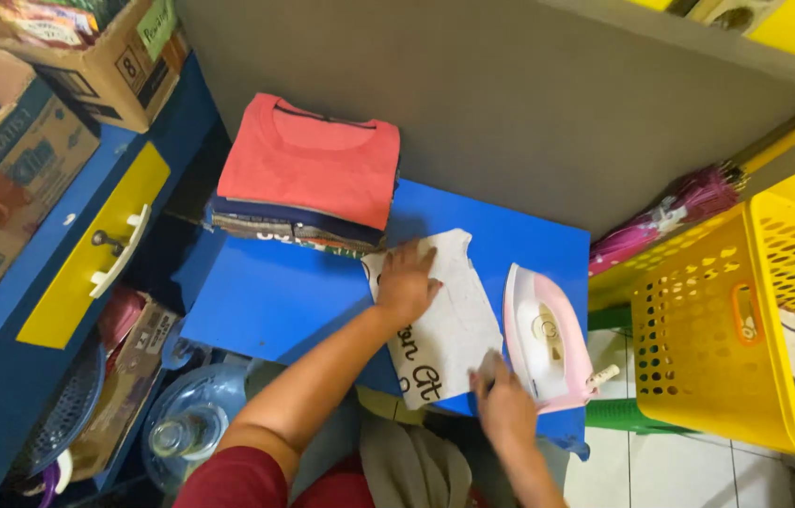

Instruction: The person irons a red t-shirt on a blue table, folding it after ironing. They then iron a white t-shirt with a graphic print, folding it as well. The person repeats the ironing and folding process for the red t-shirt again.

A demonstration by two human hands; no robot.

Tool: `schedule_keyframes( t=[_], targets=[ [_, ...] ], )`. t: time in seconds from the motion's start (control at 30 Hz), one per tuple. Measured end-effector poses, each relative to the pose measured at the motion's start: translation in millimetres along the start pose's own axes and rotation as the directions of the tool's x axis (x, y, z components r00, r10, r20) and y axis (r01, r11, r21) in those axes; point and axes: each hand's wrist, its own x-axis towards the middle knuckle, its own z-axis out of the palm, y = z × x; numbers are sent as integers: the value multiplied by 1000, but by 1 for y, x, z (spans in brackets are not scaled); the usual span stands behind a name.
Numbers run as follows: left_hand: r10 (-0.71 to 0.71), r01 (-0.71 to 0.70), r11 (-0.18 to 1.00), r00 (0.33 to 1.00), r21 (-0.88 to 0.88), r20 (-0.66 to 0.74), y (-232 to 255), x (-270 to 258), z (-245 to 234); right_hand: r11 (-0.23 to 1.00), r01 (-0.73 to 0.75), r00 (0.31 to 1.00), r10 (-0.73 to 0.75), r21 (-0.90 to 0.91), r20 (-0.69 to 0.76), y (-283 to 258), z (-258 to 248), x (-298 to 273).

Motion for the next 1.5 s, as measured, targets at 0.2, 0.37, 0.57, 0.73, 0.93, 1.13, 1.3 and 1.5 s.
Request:
schedule_keyframes(
  t=[0.2, 0.37, 0.57, 0.73, 0.93, 1.13, 1.3, 1.5],
  targets=[
    [-232, 246, 969, 906, 6, 355, -21, 64, 11, 896, 65, 994, -21, 439, -103, -2, 44, 17],
    [-274, 375, 926, 738, -37, 616, -5, 75, -33, 743, 288, 942, -106, 604, -319, -23, 46, 40],
    [-425, 558, 746, 819, -363, 386, -12, 83, -25, 860, 355, 773, -50, 366, -633, -31, 9, 131],
    [-482, 535, 761, 845, -367, 232, 6, 113, -70, 892, 279, 778, 7, 355, -628, -34, 5, 258],
    [-282, 270, 958, 947, -94, -156, 3, 106, -32, 990, 137, 742, -72, 46, -667, -65, -5, 248],
    [-75, 70, 997, 979, -30, -189, -20, 86, 36, 998, -40, 999, 39, -55, -19, -85, 1, 238],
    [-324, 316, 945, 873, 84, 364, 6, 103, -36, 997, -11, 999, 13, -79, 33, -94, -18, 246],
    [-383, 386, 919, 835, 76, 394, 15, 100, -59, 996, 8, 996, 0, -85, 94, -107, -49, 230]
  ],
)
